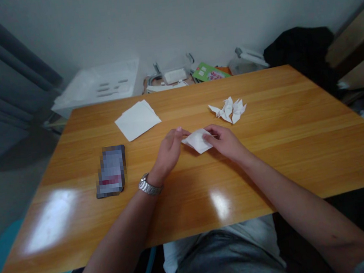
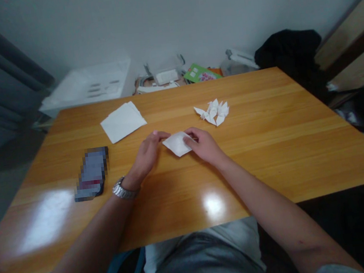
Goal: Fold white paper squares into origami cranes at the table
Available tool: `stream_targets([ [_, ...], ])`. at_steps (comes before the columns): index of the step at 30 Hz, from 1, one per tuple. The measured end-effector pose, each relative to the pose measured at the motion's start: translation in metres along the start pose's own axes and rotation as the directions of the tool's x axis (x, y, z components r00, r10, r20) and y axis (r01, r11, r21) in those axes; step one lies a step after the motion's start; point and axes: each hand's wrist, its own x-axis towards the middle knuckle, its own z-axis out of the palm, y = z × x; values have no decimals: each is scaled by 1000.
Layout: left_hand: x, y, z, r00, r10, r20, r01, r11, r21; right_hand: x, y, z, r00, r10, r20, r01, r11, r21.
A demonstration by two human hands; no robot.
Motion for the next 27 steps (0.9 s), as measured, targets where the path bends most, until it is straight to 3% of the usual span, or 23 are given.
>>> stream_targets([
  [3,-2,-1,1,987,133,-87,-122,985,121,1,1,0,998,10,-64,-3,995,103],
  [6,-5,2,5,979,191,-71,-169,957,235,2,4,1,995,22,-100,-14,996,83],
  [11,-9,6,16,999,45,-3,-43,974,223,3,7,5,992,18,-122,-22,999,-35],
  [16,-5,-4,17,997,11,75,-32,962,273,1,4,4,1000,-27,-3,26,969,-245],
  [20,-3,-9,14,991,13,133,-66,912,405,0,-3,0,989,-105,102,141,871,-471],
  [27,-2,-6,15,977,34,209,-136,857,497,3,-4,-4,976,-93,197,191,801,-567],
])
